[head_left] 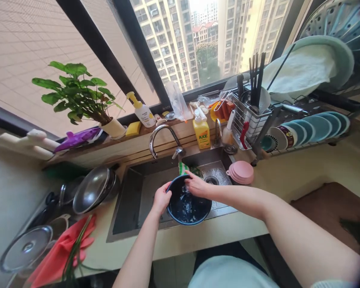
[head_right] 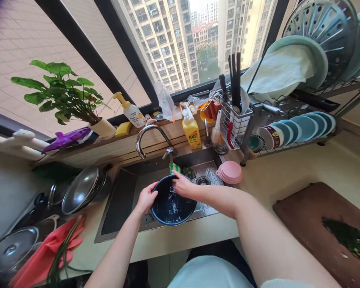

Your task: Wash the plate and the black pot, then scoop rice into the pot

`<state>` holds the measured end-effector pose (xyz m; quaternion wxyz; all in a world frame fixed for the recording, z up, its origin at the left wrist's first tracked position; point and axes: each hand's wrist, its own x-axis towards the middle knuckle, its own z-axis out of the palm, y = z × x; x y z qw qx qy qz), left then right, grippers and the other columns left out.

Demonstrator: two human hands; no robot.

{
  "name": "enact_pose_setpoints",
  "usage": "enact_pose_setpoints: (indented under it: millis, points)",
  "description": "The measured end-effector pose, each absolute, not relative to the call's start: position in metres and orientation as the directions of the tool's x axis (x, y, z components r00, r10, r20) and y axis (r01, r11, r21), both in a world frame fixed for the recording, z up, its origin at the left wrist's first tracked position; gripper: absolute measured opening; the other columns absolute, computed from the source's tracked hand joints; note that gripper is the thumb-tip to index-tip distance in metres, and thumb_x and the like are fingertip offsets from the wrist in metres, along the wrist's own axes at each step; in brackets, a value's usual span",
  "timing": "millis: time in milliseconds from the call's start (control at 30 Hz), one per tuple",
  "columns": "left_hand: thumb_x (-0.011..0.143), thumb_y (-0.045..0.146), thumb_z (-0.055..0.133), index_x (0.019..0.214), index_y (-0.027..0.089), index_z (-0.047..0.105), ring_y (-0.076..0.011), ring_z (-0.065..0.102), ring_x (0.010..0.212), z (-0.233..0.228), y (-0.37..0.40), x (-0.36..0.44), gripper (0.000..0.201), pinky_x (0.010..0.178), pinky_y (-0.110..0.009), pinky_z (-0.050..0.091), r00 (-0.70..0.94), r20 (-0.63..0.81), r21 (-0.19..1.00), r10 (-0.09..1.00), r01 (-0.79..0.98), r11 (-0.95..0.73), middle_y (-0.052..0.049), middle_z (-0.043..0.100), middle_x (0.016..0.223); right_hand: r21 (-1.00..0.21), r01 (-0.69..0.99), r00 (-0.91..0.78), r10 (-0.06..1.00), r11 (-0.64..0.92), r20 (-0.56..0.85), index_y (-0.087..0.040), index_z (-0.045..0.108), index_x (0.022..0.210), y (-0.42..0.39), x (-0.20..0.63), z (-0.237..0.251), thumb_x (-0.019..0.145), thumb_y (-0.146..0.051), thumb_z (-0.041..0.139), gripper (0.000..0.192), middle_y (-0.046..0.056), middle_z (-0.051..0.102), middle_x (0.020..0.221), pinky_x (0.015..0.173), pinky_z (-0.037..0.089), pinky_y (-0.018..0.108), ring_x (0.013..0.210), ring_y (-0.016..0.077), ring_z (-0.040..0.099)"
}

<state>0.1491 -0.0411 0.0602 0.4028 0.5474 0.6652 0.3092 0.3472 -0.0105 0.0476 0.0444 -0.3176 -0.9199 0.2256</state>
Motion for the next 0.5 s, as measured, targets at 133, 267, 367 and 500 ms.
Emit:
enact_pose_setpoints:
  millis: [133, 267, 367, 500]
  points:
    - [0.056, 0.006, 0.045, 0.109, 0.013, 0.068, -0.0216, 0.067, 0.094, 0.074, -0.03, 0.164, 0.059, 0.092, -0.035, 0.049, -0.057, -0.251, 0.83, 0.966, 0.502, 0.245, -0.006, 0.075, 0.097, -0.37, 0.479, -0.842, 0.536, 0.796, 0.063, -0.015, 0.069, 0.082, -0.014, 0.309, 0.06, 0.085, -0.016, 0.049, 0.019, 0.009, 0.069, 0.083, 0.1, 0.036, 0.045, 0.108, 0.0246, 0.049]
    - [0.053, 0.005, 0.043, 0.11, 0.012, 0.068, -0.0203, 0.068, 0.087, 0.085, -0.021, 0.18, 0.063, 0.086, -0.032, 0.051, -0.033, -0.283, 0.801, 0.958, 0.542, 0.256, -0.006, 0.075, 0.093, -0.428, 0.486, -0.849, 0.527, 0.762, -0.026, -0.014, 0.069, 0.087, -0.026, 0.308, 0.056, 0.077, -0.015, 0.059, 0.014, 0.009, 0.071, 0.09, 0.082, 0.044, 0.037, 0.092, 0.0249, 0.059]
    - [0.054, 0.003, 0.044, 0.113, 0.018, 0.068, -0.0205, 0.069, 0.076, 0.093, -0.012, 0.201, 0.065, 0.077, -0.032, 0.054, 0.017, -0.293, 0.725, 0.956, 0.656, 0.21, -0.003, 0.075, 0.087, -0.567, 0.603, -0.672, 0.741, 0.562, 0.019, -0.019, 0.068, 0.099, -0.023, 0.355, 0.035, 0.087, -0.025, 0.051, 0.021, 0.007, 0.071, 0.096, 0.081, 0.044, 0.033, 0.092, 0.0223, 0.062]
    - [0.059, -0.002, 0.048, 0.109, 0.022, 0.071, -0.0271, 0.068, 0.093, 0.104, 0.0, 0.242, 0.06, 0.086, -0.037, 0.05, 0.065, -0.218, 0.473, 0.974, 0.88, 0.047, -0.007, 0.075, 0.098, -0.542, 0.834, -0.066, 0.958, -0.1, -0.279, -0.019, 0.059, 0.117, -0.014, 0.433, -0.01, 0.098, -0.027, 0.034, 0.033, 0.011, 0.066, 0.11, 0.079, 0.047, 0.028, 0.097, 0.0185, 0.063]
